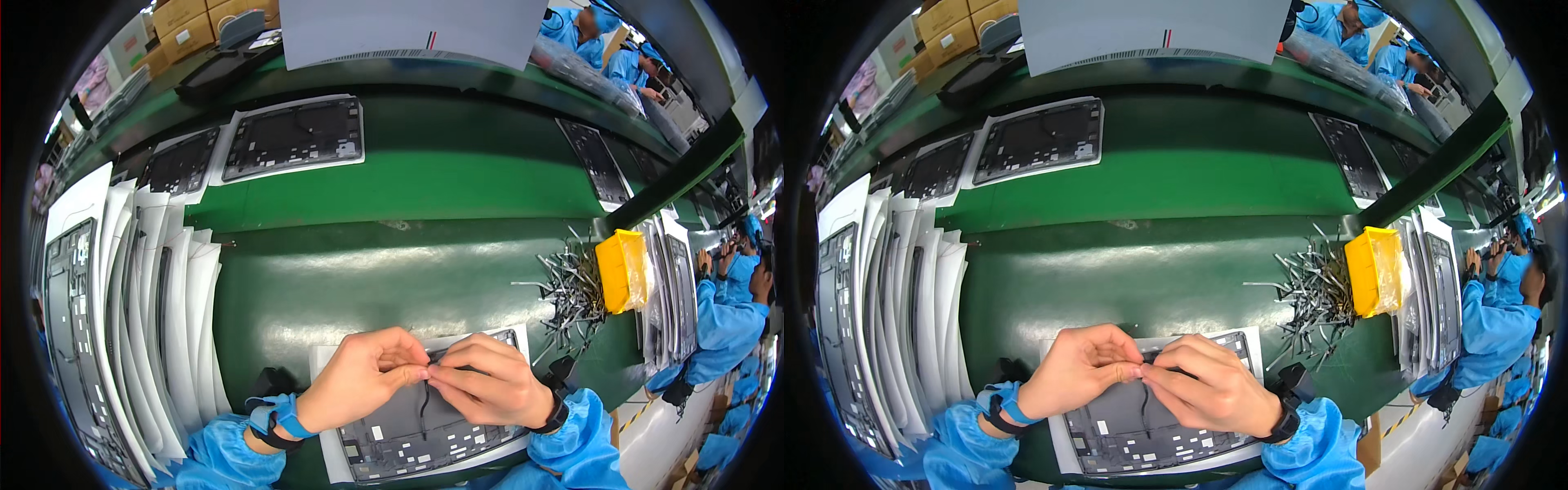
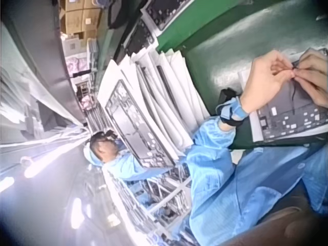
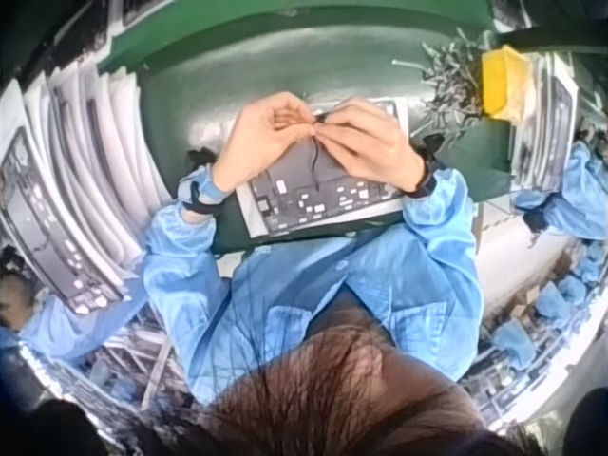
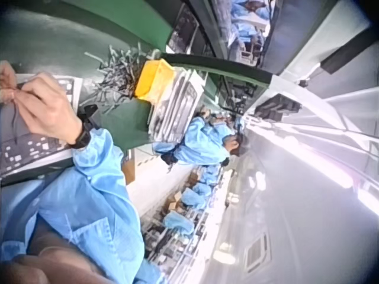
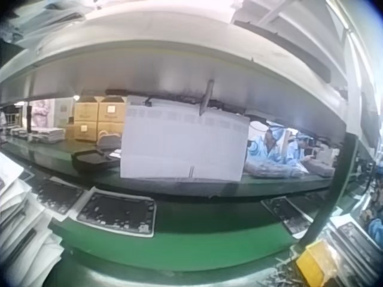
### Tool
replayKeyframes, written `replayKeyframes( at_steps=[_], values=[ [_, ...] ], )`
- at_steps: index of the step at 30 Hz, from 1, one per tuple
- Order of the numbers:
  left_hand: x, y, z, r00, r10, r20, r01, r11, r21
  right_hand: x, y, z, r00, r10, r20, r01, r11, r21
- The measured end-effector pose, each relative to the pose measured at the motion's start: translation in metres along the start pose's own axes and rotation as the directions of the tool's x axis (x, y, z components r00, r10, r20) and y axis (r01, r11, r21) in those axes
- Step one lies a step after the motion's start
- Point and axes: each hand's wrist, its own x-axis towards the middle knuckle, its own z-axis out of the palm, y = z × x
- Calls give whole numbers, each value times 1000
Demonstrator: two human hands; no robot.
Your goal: Attaching small cables and inspecting tablet components on a factory assembly line.
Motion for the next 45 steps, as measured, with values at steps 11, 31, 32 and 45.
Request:
replayKeyframes(
  at_steps=[11,31,32,45],
  values=[
    [10,-2,-7,812,584,0,-409,568,714,-2,21,5,991,98,89,-90,992,-91],
    [23,-20,-12,846,521,114,-456,595,662,-7,30,11,958,282,54,-282,959,-2],
    [23,-18,-10,848,519,109,-444,581,682,-4,28,8,929,358,93,-360,933,7],
    [31,-19,13,816,578,-16,-345,509,789,-7,34,8,949,305,80,-303,952,-29]
  ],
)
